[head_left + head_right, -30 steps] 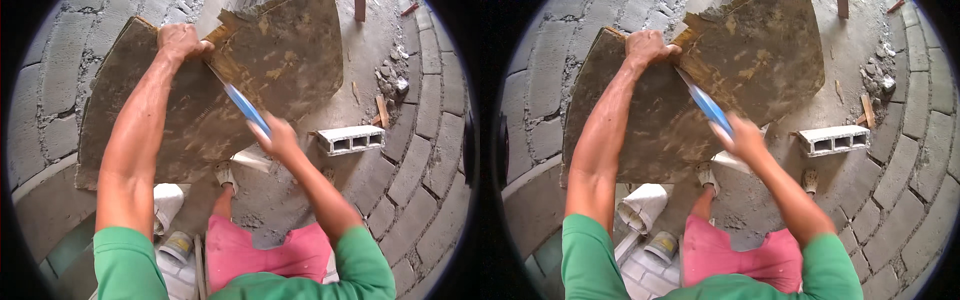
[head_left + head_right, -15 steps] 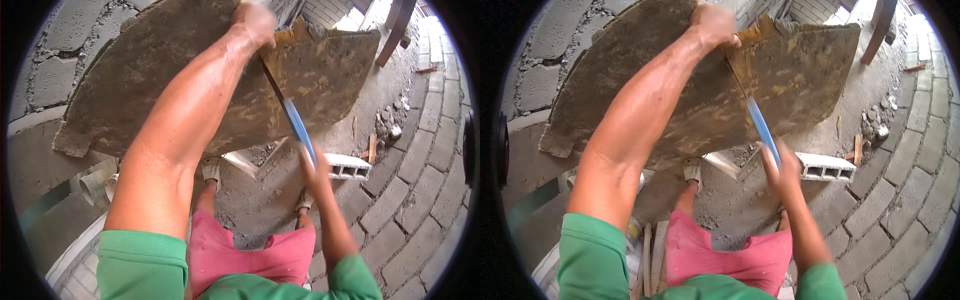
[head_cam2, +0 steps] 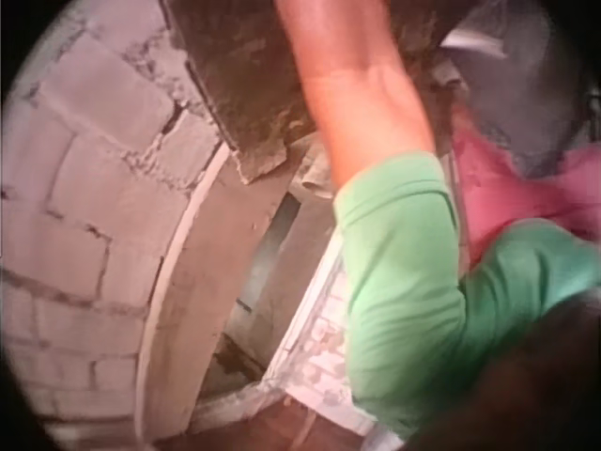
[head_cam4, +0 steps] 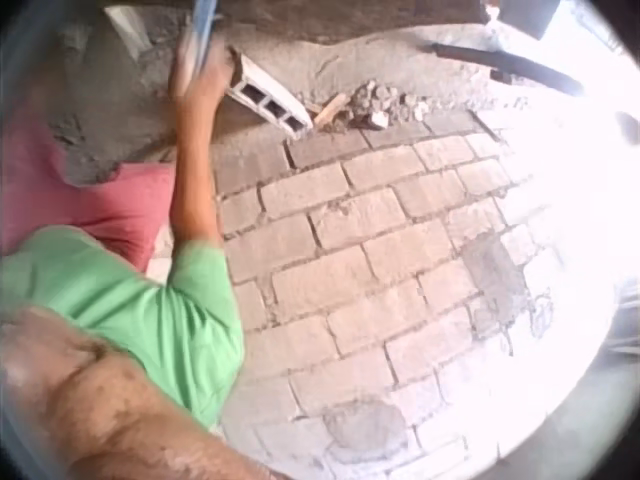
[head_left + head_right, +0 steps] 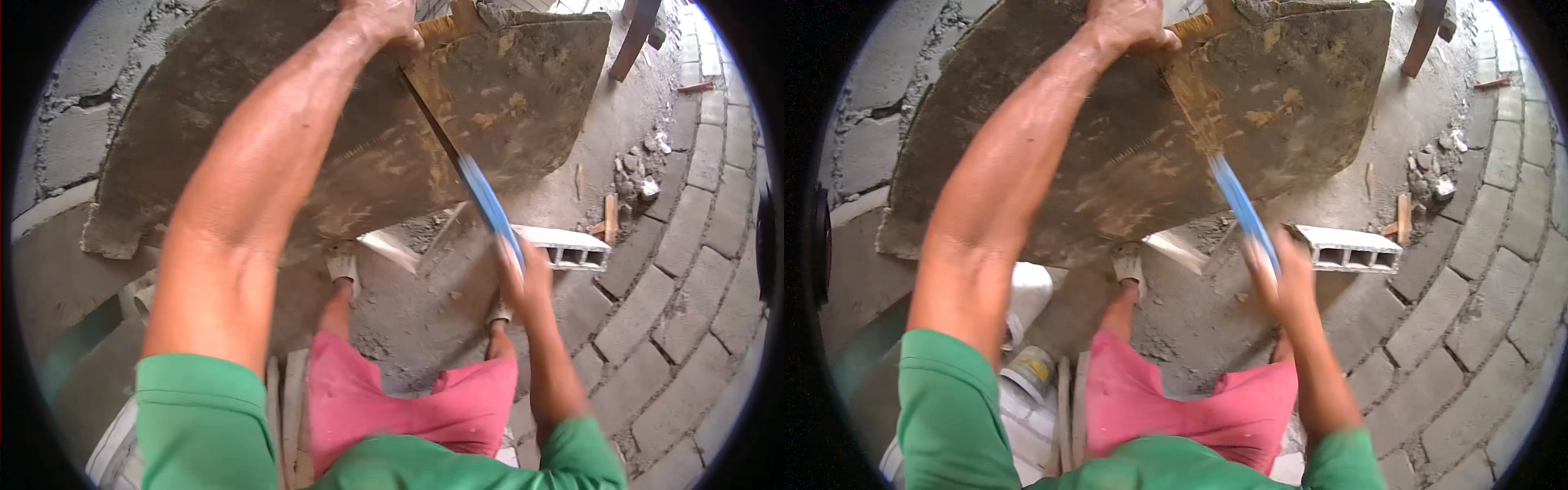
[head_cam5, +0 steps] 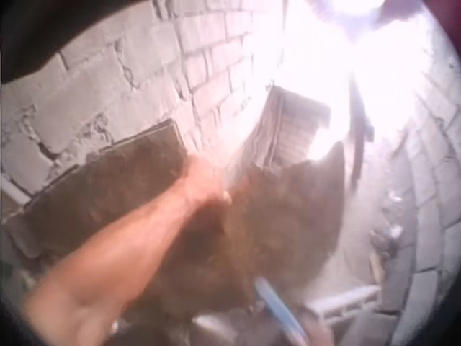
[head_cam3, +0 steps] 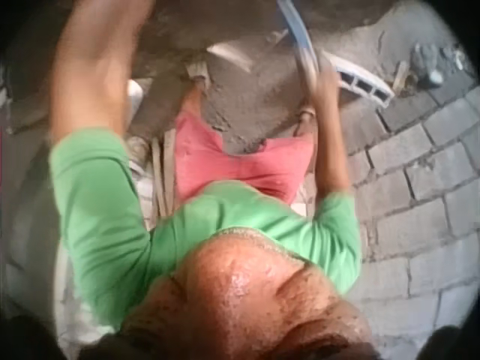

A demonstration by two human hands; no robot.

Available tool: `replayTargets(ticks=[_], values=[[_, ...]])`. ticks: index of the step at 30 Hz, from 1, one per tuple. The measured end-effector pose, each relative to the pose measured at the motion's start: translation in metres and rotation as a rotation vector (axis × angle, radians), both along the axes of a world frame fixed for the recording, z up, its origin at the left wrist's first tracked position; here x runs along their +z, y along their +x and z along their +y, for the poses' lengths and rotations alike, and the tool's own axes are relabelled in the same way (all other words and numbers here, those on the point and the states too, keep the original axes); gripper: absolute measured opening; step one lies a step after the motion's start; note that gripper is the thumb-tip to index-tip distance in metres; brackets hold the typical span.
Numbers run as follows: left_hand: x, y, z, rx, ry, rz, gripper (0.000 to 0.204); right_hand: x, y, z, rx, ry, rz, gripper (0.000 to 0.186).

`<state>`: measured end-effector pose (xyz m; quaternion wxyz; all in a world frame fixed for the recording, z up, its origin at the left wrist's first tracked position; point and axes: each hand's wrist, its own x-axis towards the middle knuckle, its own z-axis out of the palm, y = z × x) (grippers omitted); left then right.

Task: The person holds a wooden board and cuts it with a hand saw, then aligns a wooden strip onto the board and saws along the line.

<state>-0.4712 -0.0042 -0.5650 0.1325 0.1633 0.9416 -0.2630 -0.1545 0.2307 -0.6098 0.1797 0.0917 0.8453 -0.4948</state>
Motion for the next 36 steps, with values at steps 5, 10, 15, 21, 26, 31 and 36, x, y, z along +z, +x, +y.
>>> replayTargets(ticks=[5, 10, 15, 21, 26, 31, 36], values=[[-0.004, -0.002, 0.033, -0.091, 0.184, 0.081, 0.062, -0.081, -0.120, -0.056, -0.092, -0.027, 0.291, 0.048], [-0.021, -0.003, -0.011, -0.146, 0.256, 0.138, 0.071, -0.002, -0.008, -0.016, 0.009, 0.039, 0.097, 0.045], [0.011, 0.007, -0.003, -0.024, 0.106, 0.002, 0.058, 0.035, 0.047, 0.025, 0.025, -0.122, 0.138, 0.033], [-0.010, -0.017, 0.030, -0.106, 0.196, 0.074, 0.060, -0.097, -0.108, -0.048, -0.084, -0.092, 0.355, 0.041], [-0.020, -0.002, 0.000, -0.094, 0.216, 0.116, 0.068, -0.007, 0.012, -0.010, -0.044, 0.015, 0.126, 0.039], [-0.002, 0.001, -0.007, -0.029, 0.116, 0.078, 0.071, 0.040, 0.036, 0.020, -0.039, -0.092, 0.010, 0.034], [-0.028, -0.014, 0.025, -0.160, 0.219, 0.231, 0.070, -0.068, -0.149, -0.062, -0.063, -0.017, 0.179, 0.052]])
